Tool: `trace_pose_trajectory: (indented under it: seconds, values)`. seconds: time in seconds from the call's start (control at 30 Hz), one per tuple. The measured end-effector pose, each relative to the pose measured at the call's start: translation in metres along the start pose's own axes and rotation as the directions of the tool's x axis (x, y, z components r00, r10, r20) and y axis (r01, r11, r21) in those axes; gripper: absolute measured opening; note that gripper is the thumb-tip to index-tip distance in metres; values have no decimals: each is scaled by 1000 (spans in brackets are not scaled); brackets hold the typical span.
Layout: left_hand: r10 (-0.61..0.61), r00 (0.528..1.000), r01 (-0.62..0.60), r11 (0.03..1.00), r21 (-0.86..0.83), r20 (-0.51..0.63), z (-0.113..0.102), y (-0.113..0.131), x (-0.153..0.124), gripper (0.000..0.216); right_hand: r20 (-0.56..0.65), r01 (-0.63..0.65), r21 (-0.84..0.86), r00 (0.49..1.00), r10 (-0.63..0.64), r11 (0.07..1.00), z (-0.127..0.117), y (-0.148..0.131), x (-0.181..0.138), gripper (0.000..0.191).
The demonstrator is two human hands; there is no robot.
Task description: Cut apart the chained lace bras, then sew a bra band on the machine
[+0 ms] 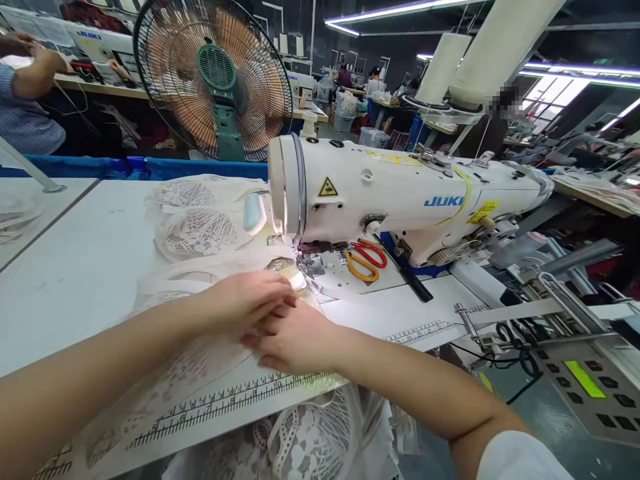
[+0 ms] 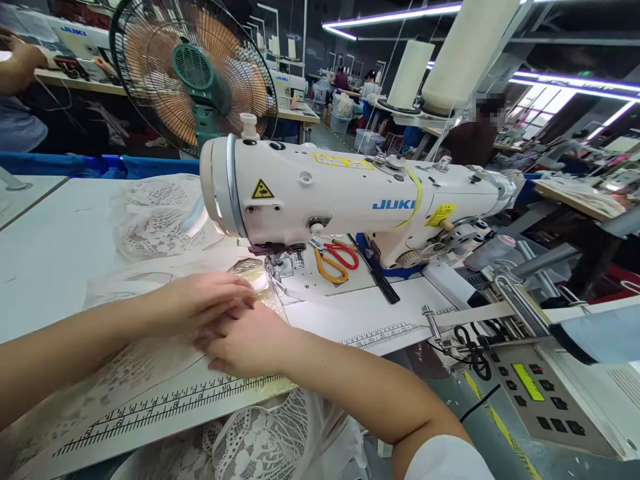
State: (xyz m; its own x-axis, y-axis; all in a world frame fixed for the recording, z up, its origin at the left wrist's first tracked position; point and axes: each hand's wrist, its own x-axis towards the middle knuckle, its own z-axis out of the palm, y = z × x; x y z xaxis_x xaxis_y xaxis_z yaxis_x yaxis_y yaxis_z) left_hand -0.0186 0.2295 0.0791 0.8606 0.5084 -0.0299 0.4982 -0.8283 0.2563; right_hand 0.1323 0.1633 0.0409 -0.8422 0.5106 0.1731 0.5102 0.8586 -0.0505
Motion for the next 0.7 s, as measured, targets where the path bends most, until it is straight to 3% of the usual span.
trace_pose_trajectory:
  seconds: [0.07, 0.27, 0.47, 0.7]
  values:
    - [115, 993, -115, 993, 29, -14, 15, -1, -16, 34, 1, -42, 6, 999, 42, 999, 1, -2, -8, 35]
    - [-16, 999, 26, 957, 287, -36, 43, -4, -41, 44, -65, -321, -5, 945, 320, 947, 5, -15, -38, 37]
    - [-172, 984, 143, 909, 392, 39, 32, 7, -23, 50, -45, -435, 59, 898, 437, 899, 13, -17, -50, 52]
    - [-298, 954, 291, 926, 241, -8, 27, 4, -2, 42, -130, -447, 95, 880, 457, 889, 17, -15, -50, 49]
